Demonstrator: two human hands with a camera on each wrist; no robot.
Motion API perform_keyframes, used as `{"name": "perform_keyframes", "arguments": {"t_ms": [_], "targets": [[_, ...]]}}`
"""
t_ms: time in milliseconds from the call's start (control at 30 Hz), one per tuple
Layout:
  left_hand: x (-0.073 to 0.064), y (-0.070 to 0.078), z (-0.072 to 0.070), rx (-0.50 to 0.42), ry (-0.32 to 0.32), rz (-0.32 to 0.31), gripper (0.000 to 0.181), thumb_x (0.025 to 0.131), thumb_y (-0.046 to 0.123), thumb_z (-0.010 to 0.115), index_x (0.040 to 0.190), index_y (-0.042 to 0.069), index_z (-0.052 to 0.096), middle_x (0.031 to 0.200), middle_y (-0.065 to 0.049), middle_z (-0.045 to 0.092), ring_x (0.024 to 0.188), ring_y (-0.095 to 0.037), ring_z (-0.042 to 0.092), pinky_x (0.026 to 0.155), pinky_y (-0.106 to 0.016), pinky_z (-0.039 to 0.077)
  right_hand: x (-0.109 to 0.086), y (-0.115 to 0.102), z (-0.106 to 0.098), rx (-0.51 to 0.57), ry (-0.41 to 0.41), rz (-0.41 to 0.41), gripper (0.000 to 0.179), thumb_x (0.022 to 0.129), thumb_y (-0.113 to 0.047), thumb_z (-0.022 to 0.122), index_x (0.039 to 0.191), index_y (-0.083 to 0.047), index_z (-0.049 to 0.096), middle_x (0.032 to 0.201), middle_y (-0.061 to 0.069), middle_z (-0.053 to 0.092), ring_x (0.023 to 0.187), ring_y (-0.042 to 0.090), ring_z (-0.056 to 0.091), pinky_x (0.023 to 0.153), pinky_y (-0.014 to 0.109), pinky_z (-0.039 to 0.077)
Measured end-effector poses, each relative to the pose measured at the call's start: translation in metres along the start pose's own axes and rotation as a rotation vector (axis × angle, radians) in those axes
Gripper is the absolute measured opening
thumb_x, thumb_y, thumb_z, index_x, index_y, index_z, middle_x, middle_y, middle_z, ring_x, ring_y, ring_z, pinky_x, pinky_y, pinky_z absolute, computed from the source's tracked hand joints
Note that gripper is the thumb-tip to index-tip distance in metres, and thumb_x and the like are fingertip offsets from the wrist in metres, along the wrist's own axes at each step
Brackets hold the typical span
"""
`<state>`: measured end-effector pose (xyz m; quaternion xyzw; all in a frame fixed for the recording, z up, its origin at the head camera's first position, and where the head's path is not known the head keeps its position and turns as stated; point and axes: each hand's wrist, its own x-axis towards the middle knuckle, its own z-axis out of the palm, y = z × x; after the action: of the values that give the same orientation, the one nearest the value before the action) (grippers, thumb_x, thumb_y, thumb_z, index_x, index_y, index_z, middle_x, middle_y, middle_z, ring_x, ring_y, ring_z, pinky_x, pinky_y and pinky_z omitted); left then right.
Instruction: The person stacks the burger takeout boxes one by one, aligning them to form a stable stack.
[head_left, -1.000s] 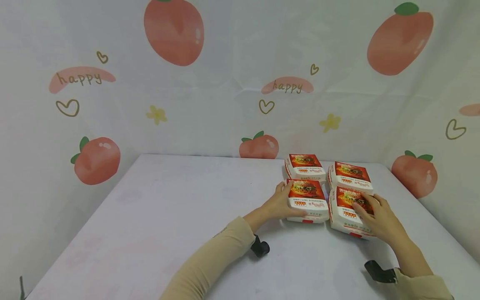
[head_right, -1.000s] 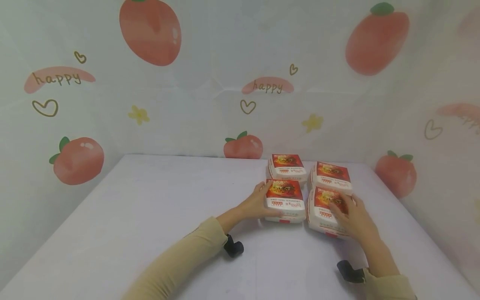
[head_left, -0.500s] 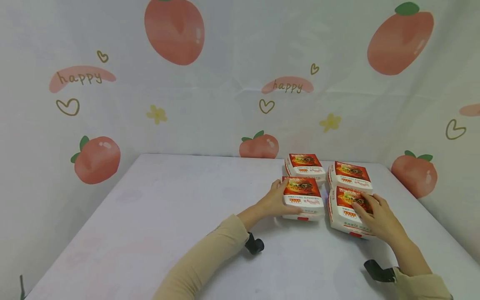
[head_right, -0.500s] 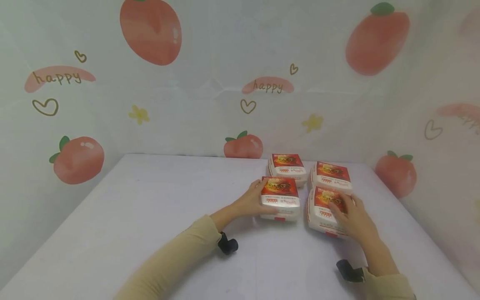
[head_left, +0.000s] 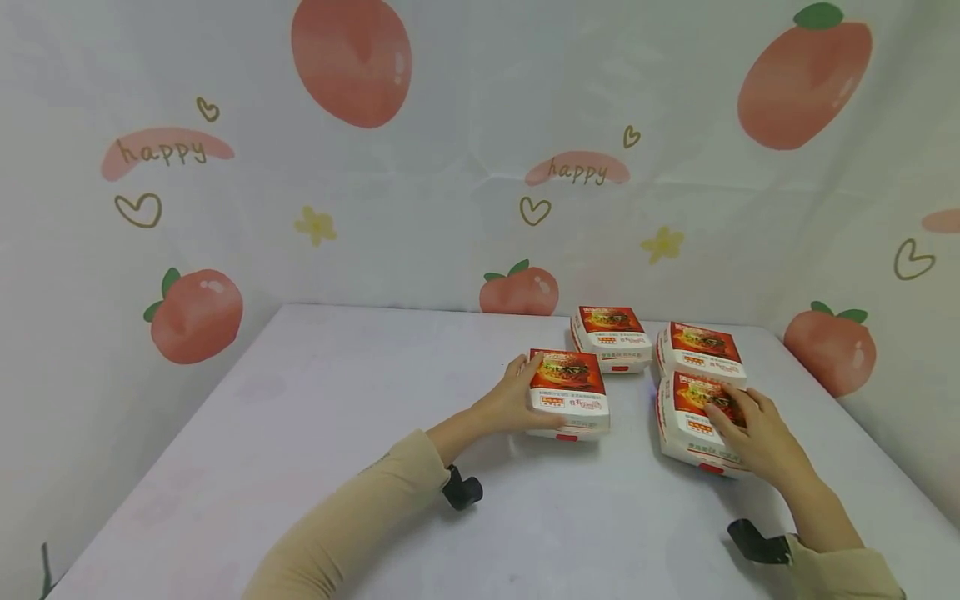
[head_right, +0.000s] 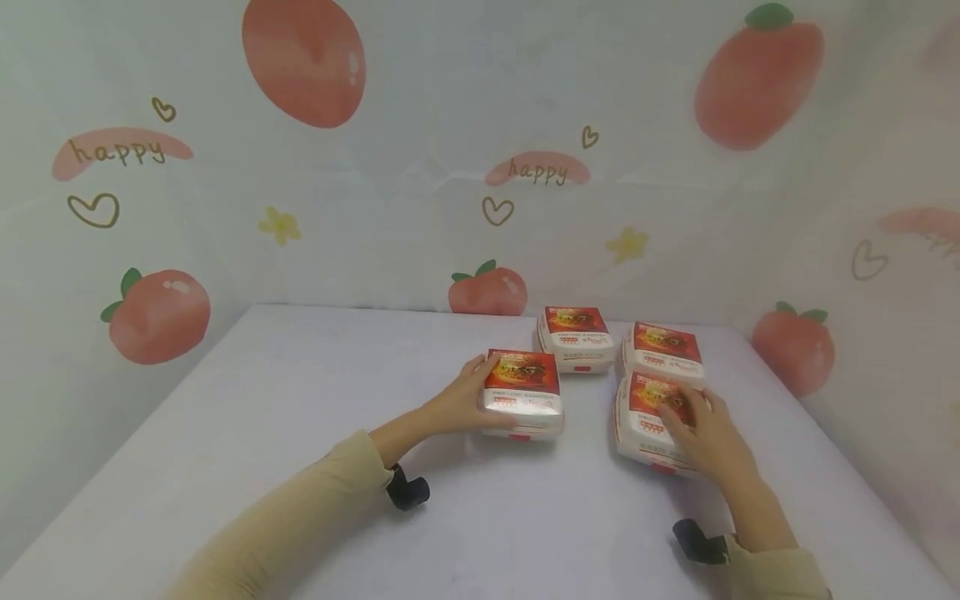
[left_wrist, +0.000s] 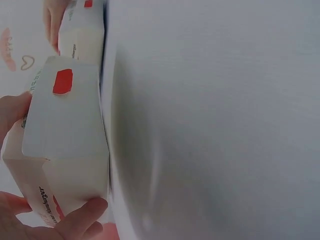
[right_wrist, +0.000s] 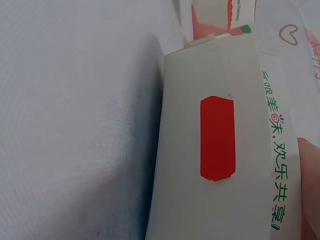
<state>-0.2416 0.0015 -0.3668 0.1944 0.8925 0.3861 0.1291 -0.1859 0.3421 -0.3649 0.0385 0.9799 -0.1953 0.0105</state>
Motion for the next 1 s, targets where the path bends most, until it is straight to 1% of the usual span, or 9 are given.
{"name": "perform_keyframes", "arguments": {"t_ms": [333, 500, 600, 700, 800, 1000], "targets": [[-0.03, -0.031, -0.025, 0.009, 0.053, -0.002, 0.103, 0.074, 0.042, 0.076, 0.151, 0.015, 0.014, 0.156, -0.016, 0.008, 0.139, -0.036, 0.026, 0.108, -0.056, 0.035, 0.0, 0.0, 0.0, 0.006, 0.011, 0.002, 0.08, 0.095, -0.057, 0.033, 0.147, 0.001, 0.014, 0.139, 0.045, 0.01, 0.119, 0.065, 0.023, 0.085, 0.079, 0.03], [-0.044, -0.046, -0.037, 0.008, 0.086, -0.027, 0.102, 0.075, 0.043, 0.075, 0.151, 0.015, 0.014, 0.156, -0.016, 0.008, 0.139, -0.036, 0.027, 0.107, -0.056, 0.036, 0.0, -0.001, 0.001, 0.005, 0.016, 0.0, 0.08, 0.095, -0.057, 0.033, 0.146, 0.002, 0.014, 0.139, 0.045, 0.01, 0.119, 0.065, 0.024, 0.086, 0.079, 0.03], [-0.051, -0.053, -0.043, 0.006, 0.105, -0.043, 0.102, 0.075, 0.043, 0.075, 0.151, 0.016, 0.014, 0.156, -0.016, 0.007, 0.14, -0.036, 0.026, 0.108, -0.056, 0.035, 0.0, -0.001, 0.002, 0.006, 0.018, -0.004, 0.08, 0.095, -0.057, 0.032, 0.147, 0.002, 0.014, 0.139, 0.045, 0.01, 0.119, 0.065, 0.024, 0.087, 0.079, 0.03], [-0.055, -0.057, -0.047, 0.0, 0.12, -0.047, 0.101, 0.075, 0.042, 0.075, 0.151, 0.015, 0.014, 0.156, -0.017, 0.007, 0.141, -0.037, 0.024, 0.109, -0.056, 0.034, -0.001, -0.001, 0.002, 0.006, 0.021, -0.006, 0.08, 0.095, -0.056, 0.032, 0.146, 0.002, 0.015, 0.139, 0.045, 0.011, 0.119, 0.065, 0.024, 0.087, 0.079, 0.029], [-0.056, -0.059, -0.048, -0.003, 0.125, -0.039, 0.1, 0.075, 0.041, 0.075, 0.151, 0.014, 0.015, 0.156, -0.018, 0.008, 0.14, -0.038, 0.023, 0.109, -0.057, 0.033, -0.002, -0.001, 0.002, 0.007, 0.024, -0.006, 0.08, 0.095, -0.056, 0.032, 0.146, 0.002, 0.015, 0.138, 0.044, 0.011, 0.119, 0.065, 0.024, 0.087, 0.079, 0.029], [-0.055, -0.059, -0.046, -0.009, 0.109, -0.042, 0.101, 0.075, 0.039, 0.075, 0.151, 0.013, 0.015, 0.156, -0.018, 0.008, 0.141, -0.038, 0.023, 0.11, -0.057, 0.032, -0.002, 0.001, 0.002, 0.014, 0.02, -0.018, 0.079, 0.095, -0.055, 0.032, 0.146, 0.002, 0.015, 0.139, 0.044, 0.01, 0.118, 0.064, 0.024, 0.087, 0.079, 0.03]]}}
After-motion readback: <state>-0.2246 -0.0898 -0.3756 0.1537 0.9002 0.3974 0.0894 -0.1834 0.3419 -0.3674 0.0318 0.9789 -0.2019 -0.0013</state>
